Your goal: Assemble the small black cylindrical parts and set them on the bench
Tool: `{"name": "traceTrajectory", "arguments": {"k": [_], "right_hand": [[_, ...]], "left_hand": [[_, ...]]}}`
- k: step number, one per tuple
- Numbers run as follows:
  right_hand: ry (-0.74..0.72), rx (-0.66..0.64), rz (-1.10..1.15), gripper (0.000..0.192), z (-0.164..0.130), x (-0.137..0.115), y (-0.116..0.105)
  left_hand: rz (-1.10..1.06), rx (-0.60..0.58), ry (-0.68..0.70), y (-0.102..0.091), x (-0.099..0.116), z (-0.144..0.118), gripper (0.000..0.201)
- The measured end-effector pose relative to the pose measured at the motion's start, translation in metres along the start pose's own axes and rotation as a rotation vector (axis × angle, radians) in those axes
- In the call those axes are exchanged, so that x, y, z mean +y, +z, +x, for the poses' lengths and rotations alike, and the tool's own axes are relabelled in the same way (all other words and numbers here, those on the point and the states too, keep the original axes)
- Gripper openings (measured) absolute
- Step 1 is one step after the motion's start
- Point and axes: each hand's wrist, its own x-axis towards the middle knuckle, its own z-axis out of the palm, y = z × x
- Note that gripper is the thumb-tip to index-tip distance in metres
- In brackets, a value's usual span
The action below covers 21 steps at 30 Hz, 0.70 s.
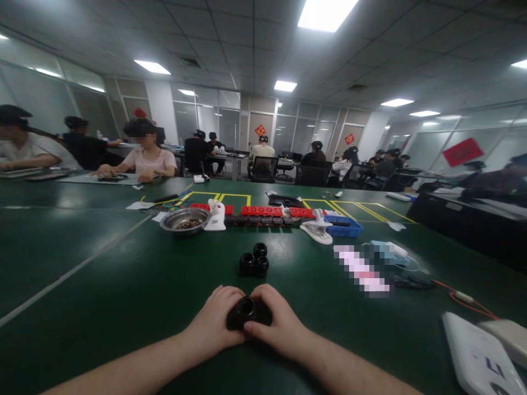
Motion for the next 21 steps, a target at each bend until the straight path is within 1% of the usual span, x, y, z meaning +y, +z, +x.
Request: {"name": "traceTrajectory", "arguments": {"k": [1, 3, 5, 6, 8, 10, 13, 15, 17, 19, 21], "right_hand": [[-0.035, -0.024, 0.031, 0.032, -0.0005, -0.0001, -0.0010], [-0.035, -0.050, 0.080, 0.046, -0.0020, 0.0005, -0.0015], [0.039, -0.041, 0.093, 0.064, -0.0035, 0.0016, 0.0001], [0.079, -0.033, 0.086, 0.069, -0.0039, 0.0021, 0.0014], [0.132, -0.015, 0.051, 0.067, -0.0038, 0.0027, 0.0040], [0.139, 0.008, -0.001, 0.057, -0.0028, 0.0022, 0.0052], [0.060, 0.016, -0.037, 0.041, -0.0011, 0.0005, 0.0029], [-0.016, -0.026, -0.002, 0.037, -0.0010, -0.0004, 0.0000], [-0.034, -0.067, 0.048, 0.048, -0.0019, -0.0005, -0.0019], [0.014, -0.073, 0.076, 0.061, -0.0032, 0.0001, -0.0018], [0.075, -0.052, 0.073, 0.068, -0.0041, 0.0007, 0.0000]], "left_hand": [[-0.001, 0.001, 0.008, 0.0001, -0.0002, 0.0001, 0.037], [-0.001, -0.009, 0.011, 0.0008, -0.0016, 0.0003, 0.038], [0.003, -0.025, -0.004, 0.0018, -0.0037, 0.0005, 0.040], [0.004, -0.031, -0.017, 0.0022, -0.0046, 0.0005, 0.041], [0.005, -0.035, -0.034, 0.0026, -0.0055, 0.0004, 0.043], [0.002, -0.033, -0.034, 0.0021, -0.0048, 0.0000, 0.041], [0.006, -0.032, -0.021, 0.0003, -0.0023, -0.0004, 0.038], [0.005, -0.029, -0.011, -0.0005, -0.0012, -0.0004, 0.037], [-0.001, -0.027, -0.001, -0.0002, -0.0015, -0.0002, 0.036], [0.001, -0.027, 0.002, 0.0010, -0.0031, -0.0001, 0.037], [0.019, -0.018, 0.000, 0.0025, -0.0051, -0.0001, 0.039]]}}
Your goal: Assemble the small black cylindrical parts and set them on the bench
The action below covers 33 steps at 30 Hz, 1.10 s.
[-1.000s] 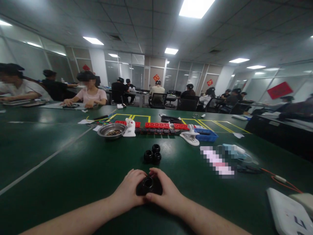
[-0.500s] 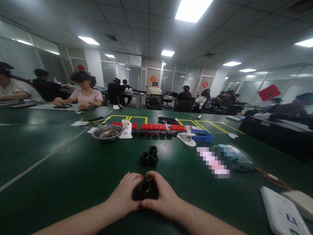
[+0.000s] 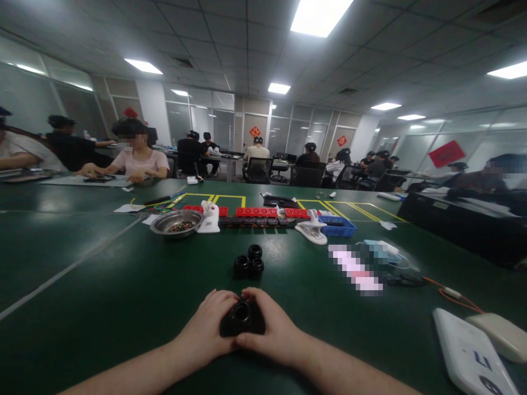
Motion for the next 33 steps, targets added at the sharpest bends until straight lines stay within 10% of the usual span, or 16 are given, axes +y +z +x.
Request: {"name": "traceTrajectory", "arguments": {"k": [8, 15, 23, 29, 33], "right_hand": [[-0.029, 0.010, -0.115, 0.039, 0.0033, -0.0028, -0.0010], [-0.026, -0.017, -0.002, 0.067, 0.0006, 0.0012, -0.0017], [0.008, 0.011, -0.102, 0.036, 0.0042, -0.0021, -0.0004], [-0.036, -0.029, 0.014, 0.071, 0.0017, 0.0002, -0.0038], [0.039, 0.029, 0.000, 0.057, 0.0019, 0.0023, 0.0011]], "left_hand": [[0.013, 0.007, 0.013, 0.0012, 0.0002, 0.0007, 0.036], [-0.008, -0.003, -0.006, 0.0003, -0.0006, 0.0005, 0.041], [-0.018, -0.011, -0.012, -0.0025, 0.0041, 0.0004, 0.036], [-0.008, -0.009, -0.025, -0.0011, 0.0022, -0.0002, 0.042], [-0.013, 0.000, -0.013, -0.0009, 0.0019, 0.0001, 0.038]]}}
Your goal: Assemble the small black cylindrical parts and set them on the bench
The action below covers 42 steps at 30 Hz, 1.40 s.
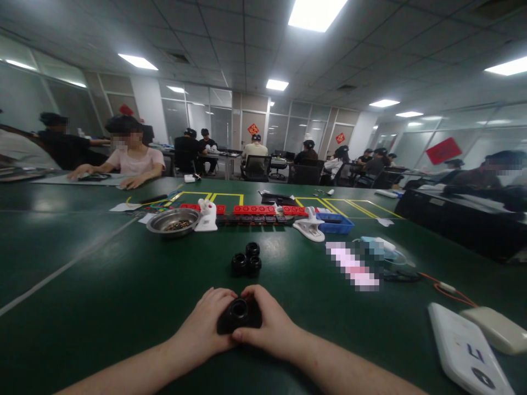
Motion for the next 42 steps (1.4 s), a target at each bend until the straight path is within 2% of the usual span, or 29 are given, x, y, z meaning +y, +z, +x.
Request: {"name": "traceTrajectory", "arguments": {"k": [3, 6, 9, 12, 16, 19, 21, 26, 32, 38, 42], "right_hand": [[0.009, 0.014, -0.042, 0.045, 0.0011, -0.0019, 0.0003], [-0.092, -0.048, -0.033, 0.038, 0.0021, -0.0047, -0.0032], [-0.154, -0.082, 0.011, 0.041, 0.0021, -0.0054, -0.0056], [-0.065, -0.052, 0.031, 0.051, 0.0018, -0.0047, -0.0044], [0.037, -0.016, -0.054, 0.040, 0.0025, -0.0044, -0.0010], [-0.018, -0.030, -0.086, 0.038, 0.0027, -0.0035, -0.0007], [-0.057, -0.041, -0.068, 0.045, 0.0020, -0.0025, -0.0014], [-0.001, -0.029, 0.015, 0.064, 0.0005, -0.0022, -0.0015], [0.054, 0.014, -0.091, 0.039, 0.0019, -0.0036, 0.0011], [-0.078, -0.058, -0.038, 0.049, 0.0001, -0.0023, -0.0028], [0.000, -0.029, -0.033, 0.052, 0.0007, -0.0045, -0.0015]], "left_hand": [[0.000, -0.001, 0.006, -0.0005, 0.0010, 0.0000, 0.038], [0.015, 0.003, 0.003, -0.0007, 0.0015, -0.0003, 0.038], [0.019, -0.005, -0.001, -0.0006, 0.0015, -0.0005, 0.039], [0.020, -0.007, 0.001, -0.0004, 0.0014, -0.0004, 0.040], [0.011, -0.021, -0.017, -0.0009, 0.0018, -0.0002, 0.038], [-0.002, -0.021, -0.031, -0.0019, 0.0030, -0.0002, 0.037], [-0.007, -0.010, -0.031, -0.0025, 0.0042, -0.0001, 0.037], [-0.006, -0.002, -0.030, -0.0024, 0.0045, -0.0002, 0.038], [0.010, -0.011, -0.017, -0.0003, 0.0003, 0.0003, 0.038], [0.011, 0.002, -0.008, 0.0007, 0.0001, -0.0004, 0.039], [0.025, 0.000, -0.024, 0.0007, 0.0007, -0.0004, 0.039]]}}
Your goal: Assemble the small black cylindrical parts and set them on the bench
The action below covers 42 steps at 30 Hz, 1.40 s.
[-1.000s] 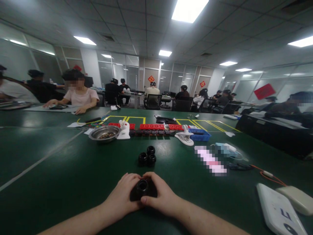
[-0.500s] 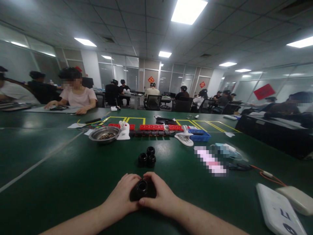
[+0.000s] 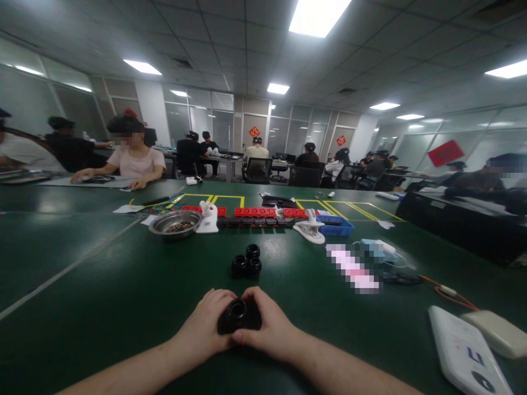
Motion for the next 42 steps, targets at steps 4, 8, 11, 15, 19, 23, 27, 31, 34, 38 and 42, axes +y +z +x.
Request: {"name": "traceTrajectory", "arguments": {"k": [4, 8, 11, 15, 19, 23, 27, 31, 34, 38, 42], "right_hand": [[0.041, 0.036, -0.092, 0.045, 0.0006, -0.0008, 0.0020], [-0.066, -0.011, -0.062, 0.045, -0.0010, -0.0002, -0.0001], [-0.069, -0.006, -0.010, 0.056, -0.0018, -0.0005, -0.0008], [0.020, 0.034, -0.056, 0.047, -0.0009, -0.0019, 0.0010], [-0.034, 0.014, -0.111, 0.039, -0.0006, -0.0017, -0.0003], [-0.109, -0.017, -0.059, 0.054, -0.0021, -0.0008, -0.0024], [-0.017, 0.014, -0.025, 0.059, -0.0020, -0.0007, -0.0002], [-0.010, 0.043, -0.081, 0.047, 0.0001, -0.0005, 0.0013], [-0.115, 0.006, -0.080, 0.039, 0.0005, -0.0001, -0.0005], [-0.116, -0.014, -0.043, 0.055, -0.0011, 0.0001, -0.0020], [-0.011, 0.024, -0.050, 0.058, -0.0014, 0.0001, 0.0008]], "left_hand": [[-0.007, -0.016, -0.015, -0.0011, 0.0015, 0.0002, 0.038], [-0.034, -0.021, -0.024, -0.0035, 0.0041, -0.0002, 0.036], [-0.031, -0.012, -0.009, -0.0045, 0.0047, -0.0001, 0.038], [-0.023, -0.013, -0.001, -0.0043, 0.0036, 0.0003, 0.038], [-0.030, -0.017, -0.002, -0.0035, 0.0031, 0.0003, 0.036], [-0.019, -0.007, 0.003, -0.0017, 0.0033, 0.0004, 0.039], [-0.004, -0.002, -0.003, -0.0007, 0.0032, 0.0004, 0.040], [-0.015, -0.026, -0.017, -0.0021, 0.0039, 0.0006, 0.038], [-0.026, -0.030, -0.018, -0.0029, 0.0041, 0.0009, 0.037], [-0.017, -0.018, -0.004, -0.0014, 0.0027, 0.0013, 0.041], [-0.012, -0.017, -0.013, 0.0000, 0.0018, 0.0014, 0.040]]}}
